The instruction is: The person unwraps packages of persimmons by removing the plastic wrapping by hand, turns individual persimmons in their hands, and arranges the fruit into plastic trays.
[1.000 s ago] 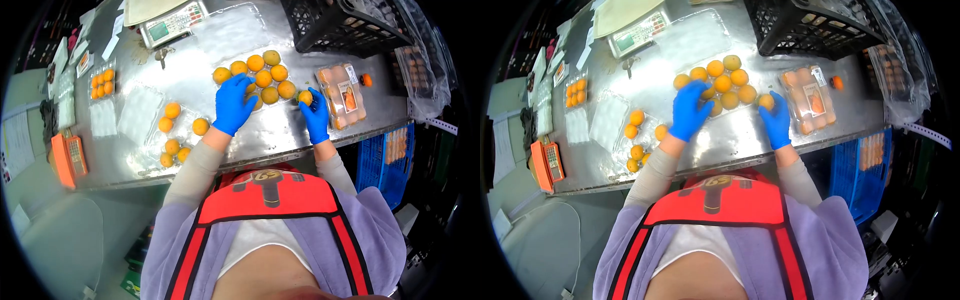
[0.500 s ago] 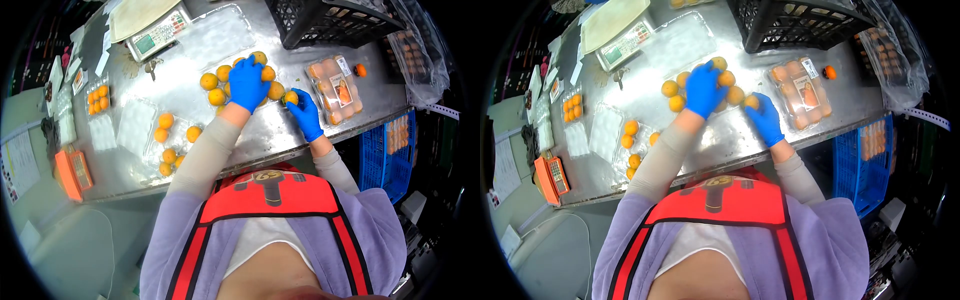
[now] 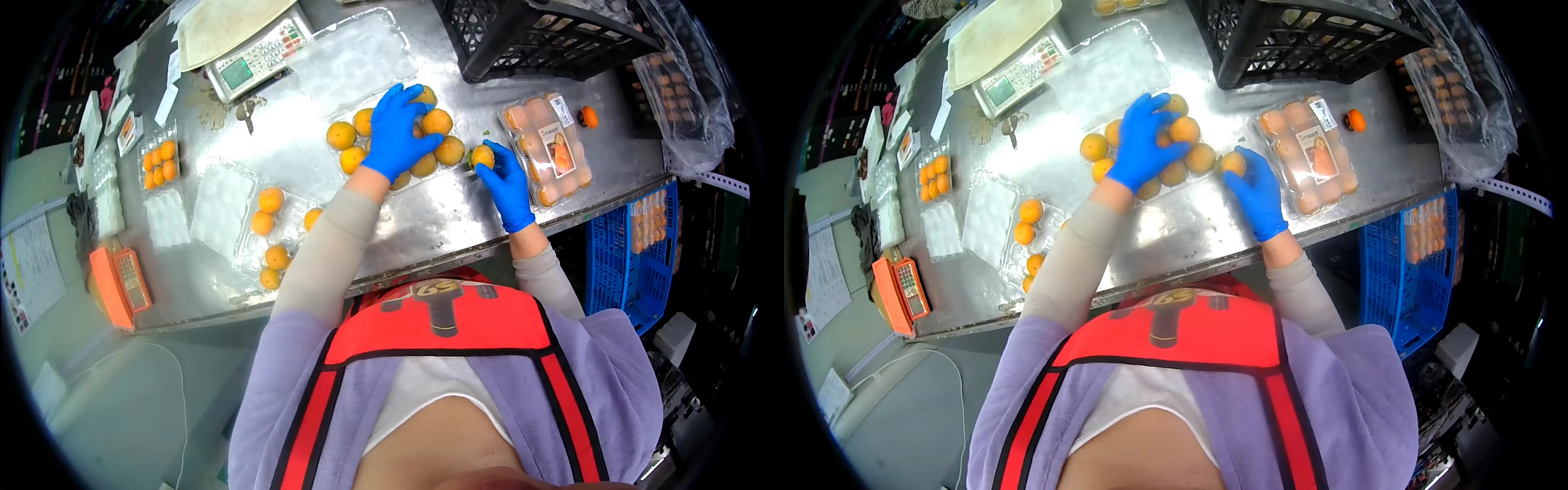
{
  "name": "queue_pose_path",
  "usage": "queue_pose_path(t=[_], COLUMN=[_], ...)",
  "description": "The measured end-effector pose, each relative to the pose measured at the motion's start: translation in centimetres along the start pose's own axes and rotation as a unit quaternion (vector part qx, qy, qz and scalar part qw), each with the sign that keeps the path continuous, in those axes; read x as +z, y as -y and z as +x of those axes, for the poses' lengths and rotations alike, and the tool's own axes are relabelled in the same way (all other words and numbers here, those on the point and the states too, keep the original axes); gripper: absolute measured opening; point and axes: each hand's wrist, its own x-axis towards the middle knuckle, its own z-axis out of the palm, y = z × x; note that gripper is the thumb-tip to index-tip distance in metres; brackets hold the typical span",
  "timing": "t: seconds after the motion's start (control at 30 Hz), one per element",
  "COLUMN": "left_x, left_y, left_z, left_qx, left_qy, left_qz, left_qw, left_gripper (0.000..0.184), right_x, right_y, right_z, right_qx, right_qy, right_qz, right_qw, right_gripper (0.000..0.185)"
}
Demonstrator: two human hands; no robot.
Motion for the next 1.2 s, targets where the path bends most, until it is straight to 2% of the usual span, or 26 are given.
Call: queue_pose_path(t=[0.03,0.07,0.1,0.13,0.17,0.23,0.4,0.47,0.57,0.63,0.73,0.87,0.97,1.07,1.17,1.2], left_x=[-0.2,-0.3,-0.9,-1.5,-2.2,-4.1,-6.1,-6.5,-7.0,-7.9,-7.8,-8.0,-8.3,-8.4,-8.7,-8.7], left_y=[0.0,0.0,-0.5,-0.9,-1.5,-3.0,-4.3,-4.7,-5.2,-5.6,-5.3,-5.5,-5.6,-5.5,-5.9,-5.8], left_z=[-0.4,-0.8,-1.0,-1.2,-1.5,-2.0,-3.3,-3.5,-4.0,-4.3,-5.0,-5.6,-5.8,-6.1,-6.4,-6.5], left_qx=[0.000,-0.002,-0.059,-0.113,-0.114,-0.211,-0.223,-0.214,-0.177,-0.207,-0.183,-0.180,-0.167,-0.148,-0.190,-0.195], left_qy=[-0.031,-0.031,-0.050,-0.067,-0.069,-0.034,-0.028,-0.028,-0.069,-0.035,-0.034,-0.046,-0.052,-0.047,-0.050,-0.048], left_qz=[-0.079,-0.080,-0.227,-0.368,-0.368,-0.543,-0.546,-0.557,-0.600,-0.661,-0.691,-0.690,-0.689,-0.668,-0.689,-0.719], left_qw=[0.996,0.996,0.971,0.920,0.920,0.812,0.807,0.802,0.777,0.720,0.698,0.700,0.703,0.728,0.698,0.665], left_gripper=[0.046,0.046,0.048,0.051,0.051,0.055,0.061,0.064,0.065,0.064,0.063,0.063,0.060,0.068,0.065,0.064], right_x=[0.0,0.0,0.1,0.3,0.5,0.9,3.5,4.6,5.5,5.9,6.1,6.3,6.3,6.2,6.2,6.1], right_y=[0.0,0.1,0.5,0.9,1.2,1.8,2.9,3.0,2.8,2.5,2.0,1.9,2.1,1.7,1.6,1.6], right_z=[0.1,0.2,0.3,0.4,0.6,1.1,4.0,5.1,6.3,6.6,7.3,7.3,7.3,7.5,7.5,7.7], right_qx=[-0.006,-0.005,-0.014,-0.024,-0.024,-0.056,-0.108,-0.190,-0.228,-0.252,-0.282,-0.299,-0.290,-0.296,-0.297,-0.292], right_qy=[-0.001,0.000,-0.005,-0.010,-0.008,-0.011,0.012,0.022,0.029,0.031,0.030,0.027,0.026,0.028,0.026,0.037], right_qz=[-0.005,-0.005,0.003,0.013,0.012,-0.007,-0.064,-0.169,-0.261,-0.330,-0.367,-0.380,-0.387,-0.384,-0.386,-0.389], right_qw=[1.000,1.000,1.000,1.000,1.000,0.998,0.992,0.967,0.938,0.909,0.886,0.875,0.875,0.874,0.873,0.873], right_gripper=[0.051,0.051,0.051,0.051,0.051,0.052,0.052,0.054,0.050,0.045,0.043,0.042,0.042,0.042,0.042,0.044])
